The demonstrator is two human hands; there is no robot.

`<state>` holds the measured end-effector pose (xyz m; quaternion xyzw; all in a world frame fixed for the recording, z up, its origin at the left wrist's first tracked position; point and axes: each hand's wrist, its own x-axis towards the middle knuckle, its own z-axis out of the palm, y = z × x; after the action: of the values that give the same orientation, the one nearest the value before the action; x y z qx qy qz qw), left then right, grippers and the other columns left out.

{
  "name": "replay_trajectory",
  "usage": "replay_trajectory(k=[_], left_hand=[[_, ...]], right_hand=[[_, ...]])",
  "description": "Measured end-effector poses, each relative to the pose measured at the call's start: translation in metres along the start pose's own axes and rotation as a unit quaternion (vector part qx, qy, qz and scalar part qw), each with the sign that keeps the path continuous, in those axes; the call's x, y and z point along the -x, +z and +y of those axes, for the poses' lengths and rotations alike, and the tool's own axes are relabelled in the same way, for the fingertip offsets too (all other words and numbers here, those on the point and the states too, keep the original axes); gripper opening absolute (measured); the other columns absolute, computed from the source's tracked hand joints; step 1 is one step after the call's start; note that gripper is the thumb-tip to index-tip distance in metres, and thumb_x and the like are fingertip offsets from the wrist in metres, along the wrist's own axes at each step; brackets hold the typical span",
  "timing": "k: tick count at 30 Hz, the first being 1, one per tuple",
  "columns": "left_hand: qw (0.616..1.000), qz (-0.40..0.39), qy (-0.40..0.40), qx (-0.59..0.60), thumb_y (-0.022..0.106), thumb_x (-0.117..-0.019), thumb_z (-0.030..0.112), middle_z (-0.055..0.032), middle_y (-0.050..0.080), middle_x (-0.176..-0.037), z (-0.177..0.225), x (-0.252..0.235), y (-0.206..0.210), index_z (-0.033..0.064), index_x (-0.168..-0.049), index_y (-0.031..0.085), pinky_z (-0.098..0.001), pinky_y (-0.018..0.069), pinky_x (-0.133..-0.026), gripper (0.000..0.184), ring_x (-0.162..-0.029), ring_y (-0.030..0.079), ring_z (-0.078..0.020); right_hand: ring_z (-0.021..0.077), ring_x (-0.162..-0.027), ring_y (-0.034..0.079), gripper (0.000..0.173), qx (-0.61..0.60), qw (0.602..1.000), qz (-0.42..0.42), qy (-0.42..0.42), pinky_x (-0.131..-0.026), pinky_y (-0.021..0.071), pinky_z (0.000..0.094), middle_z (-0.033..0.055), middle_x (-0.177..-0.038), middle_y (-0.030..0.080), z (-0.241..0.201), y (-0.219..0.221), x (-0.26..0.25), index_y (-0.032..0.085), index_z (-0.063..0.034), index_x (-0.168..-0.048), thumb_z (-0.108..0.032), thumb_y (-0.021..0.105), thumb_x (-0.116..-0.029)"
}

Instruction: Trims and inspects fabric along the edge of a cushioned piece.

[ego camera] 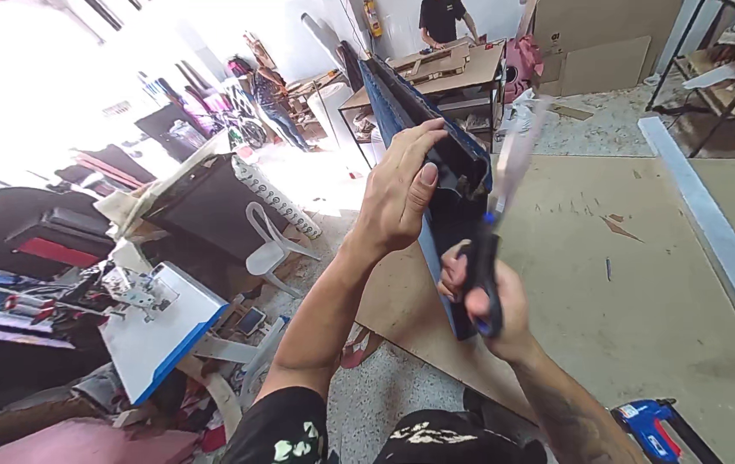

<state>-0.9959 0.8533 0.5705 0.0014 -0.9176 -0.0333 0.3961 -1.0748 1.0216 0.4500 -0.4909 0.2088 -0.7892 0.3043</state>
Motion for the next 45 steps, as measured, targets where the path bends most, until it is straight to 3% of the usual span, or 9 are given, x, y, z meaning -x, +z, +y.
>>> replay_trajectory(k=[4,7,9,15,18,23,30,38,45], left_hand=[[0.997,-0.052,0.051,0.019,0.043,-0.0993,0.064,-0.0177,0.055,-0.149,-0.006,0.008,-0.023,-0.0024,-0.134,0.06,-0.0534,0.0358,-0.122,0.077,-0.143,0.047,-0.0304],[0.995,-0.049,0.083,0.012,0.079,-0.0866,0.047,-0.0162,0.061,-0.141,0.002,0.01,-0.034,0.0015,-0.117,0.069,-0.0607,0.0349,-0.121,0.056,-0.14,0.051,-0.033],[0.996,-0.036,0.07,-0.03,0.08,-0.088,0.031,-0.0167,0.066,-0.128,0.013,0.016,-0.033,0.0024,-0.102,0.069,-0.0578,0.0386,-0.119,0.034,-0.13,0.059,-0.0324],[0.981,-0.14,0.04,-0.127,0.062,-0.0983,0.029,-0.0097,0.071,-0.099,0.033,0.008,-0.046,0.0057,-0.091,0.071,-0.0588,0.0414,-0.111,0.026,-0.111,0.066,-0.031],[0.987,-0.121,0.049,-0.089,0.06,-0.0995,0.025,-0.0084,0.073,-0.097,0.033,0.005,-0.044,0.0055,-0.088,0.072,-0.06,0.0415,-0.109,0.025,-0.102,0.069,-0.0261],[0.997,-0.077,0.007,-0.017,0.057,-0.1016,0.022,-0.0076,0.072,-0.092,0.032,0.007,-0.041,0.0044,-0.083,0.07,-0.0593,0.0376,-0.113,0.029,-0.097,0.069,-0.0198],[0.996,-0.07,-0.044,-0.014,0.056,-0.0997,0.019,-0.005,0.07,-0.086,0.041,0.011,-0.05,0.0063,-0.076,0.068,-0.0569,0.0386,-0.113,0.029,-0.092,0.068,-0.0168],[0.985,-0.149,0.003,-0.085,0.051,-0.1012,0.025,-0.0037,0.068,-0.088,0.025,0.007,-0.07,0.0083,-0.08,0.069,-0.0393,0.0504,-0.085,0.032,-0.093,0.064,-0.0179],[0.986,-0.133,-0.078,-0.061,0.063,-0.0952,0.041,-0.0045,0.062,-0.12,0.022,0.003,-0.079,0.011,-0.115,0.065,-0.033,0.0525,-0.097,0.036,-0.114,0.06,-0.0144]], right_hand=[[0.0064,-0.093,0.061,0.045,0.27,0.959,0.087,-0.003,-0.078,0.0553,0.0241,-0.0047,-0.106,0.062,-0.017,-0.051,0.077,0.064,-0.0178,-0.114,-0.054,0.075,-0.089],[0.0208,-0.089,0.063,0.041,0.55,0.797,0.182,0.173,-0.073,0.0573,0.0387,0.011,-0.104,0.062,0.026,-0.12,0.183,0.064,-0.0047,-0.106,-0.042,0.072,-0.0905],[0.0432,-0.108,0.063,0.042,0.609,0.688,0.191,0.346,-0.092,0.0531,0.0605,0.0293,-0.118,0.061,0.066,-0.169,0.261,0.064,0.0072,-0.116,-0.027,0.069,-0.0907],[0.0495,-0.14,0.042,0.052,0.709,0.478,0.084,0.512,-0.107,0.0385,0.0699,0.0306,-0.149,0.047,0.116,-0.234,0.311,0.07,0.003,-0.119,-0.036,0.075,-0.0843],[0.0447,-0.127,0.057,0.05,0.691,0.591,0.07,0.409,-0.103,0.0479,0.0637,0.0273,-0.139,0.058,0.082,-0.215,0.223,0.069,0.0004,-0.124,-0.038,0.071,-0.0924],[0.016,-0.097,0.069,0.013,0.576,0.813,0.015,-0.079,-0.085,0.0602,0.0319,0.0095,-0.104,0.071,-0.006,-0.092,0.057,0.076,-0.0065,-0.103,-0.016,0.073,-0.0949],[0.0251,-0.099,0.063,0.019,0.561,0.746,-0.093,-0.347,-0.085,0.0531,0.039,0.0141,-0.104,0.068,-0.031,-0.027,-0.072,0.078,-0.0071,-0.108,-0.013,0.081,-0.0898],[0.0246,-0.104,0.064,0.018,0.517,0.755,-0.151,-0.373,-0.089,0.0555,0.0367,0.0151,-0.107,0.067,-0.011,-0.02,-0.092,0.079,-0.0058,-0.106,-0.005,0.08,-0.0879],[0.0265,-0.094,0.058,0.01,0.613,0.723,-0.141,-0.286,-0.083,0.0489,0.0394,0.0151,-0.097,0.061,-0.027,-0.004,-0.088,0.078,-0.0062,-0.094,-0.016,0.077,-0.0928]])
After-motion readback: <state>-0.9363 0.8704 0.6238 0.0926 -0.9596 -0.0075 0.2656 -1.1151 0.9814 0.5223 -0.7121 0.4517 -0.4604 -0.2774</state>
